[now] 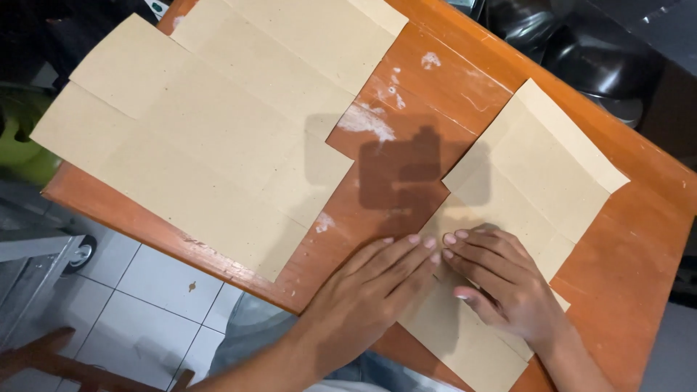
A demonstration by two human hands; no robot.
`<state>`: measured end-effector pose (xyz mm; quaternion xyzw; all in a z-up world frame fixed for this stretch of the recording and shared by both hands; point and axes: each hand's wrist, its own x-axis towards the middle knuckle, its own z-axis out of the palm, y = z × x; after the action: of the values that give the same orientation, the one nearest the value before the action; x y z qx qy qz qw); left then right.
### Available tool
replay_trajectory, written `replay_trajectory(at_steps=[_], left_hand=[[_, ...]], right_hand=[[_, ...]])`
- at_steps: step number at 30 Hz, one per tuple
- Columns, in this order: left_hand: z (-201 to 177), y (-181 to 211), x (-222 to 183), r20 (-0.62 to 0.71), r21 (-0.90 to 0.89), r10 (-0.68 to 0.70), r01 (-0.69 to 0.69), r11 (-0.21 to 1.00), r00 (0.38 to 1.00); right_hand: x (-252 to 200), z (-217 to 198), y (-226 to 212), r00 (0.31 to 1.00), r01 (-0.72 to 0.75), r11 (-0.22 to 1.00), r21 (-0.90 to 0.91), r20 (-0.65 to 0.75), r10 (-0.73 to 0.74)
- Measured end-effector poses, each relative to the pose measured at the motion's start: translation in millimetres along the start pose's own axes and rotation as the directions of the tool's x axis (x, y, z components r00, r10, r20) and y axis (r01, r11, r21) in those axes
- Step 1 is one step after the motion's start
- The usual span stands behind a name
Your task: The person folds a flat cardboard box blank into a rectangular box by hand, creasing the edges and tucking the flaps to form the sides and bottom. They then place the finished box on a shelf with other completed boxes and begin folding another blank.
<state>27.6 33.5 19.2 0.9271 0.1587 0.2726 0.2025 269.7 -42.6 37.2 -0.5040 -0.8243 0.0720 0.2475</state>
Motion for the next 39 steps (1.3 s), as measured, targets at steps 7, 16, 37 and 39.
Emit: replay_trajectory(at_steps=[7, 16, 37, 39], left_hand=[[39.9, 8.8, -12.1, 0.121, 0.242, -0.062, 0.031, 0.970, 0.991], [38.1, 6.3, -9.8, 0.118, 0.156, -0.066, 0.047, 0.987, 0.991], [42.6, 7.1, -11.6, 0.077, 0.101, -0.054, 0.046, 0.994, 0.996], [45.1, 6.5, -13.2, 0.118, 0.188, -0.045, 0.023, 0.982, 0.992]], right_hand=[[27.0, -12.6, 18.9, 0.933, -0.358, 0.887, 0.291, 0.161, 0.323], [72.4, 13.0, 36.2, 0.845, -0.442, 0.854, -0.273, 0.193, 0.499], [92.6, -34.3, 70.8, 0.576, -0.737, 0.643, -0.211, 0.301, 0.760], [85.7, -49.5, 83.4, 0.676, -0.679, 0.713, -0.175, 0.230, 0.700]])
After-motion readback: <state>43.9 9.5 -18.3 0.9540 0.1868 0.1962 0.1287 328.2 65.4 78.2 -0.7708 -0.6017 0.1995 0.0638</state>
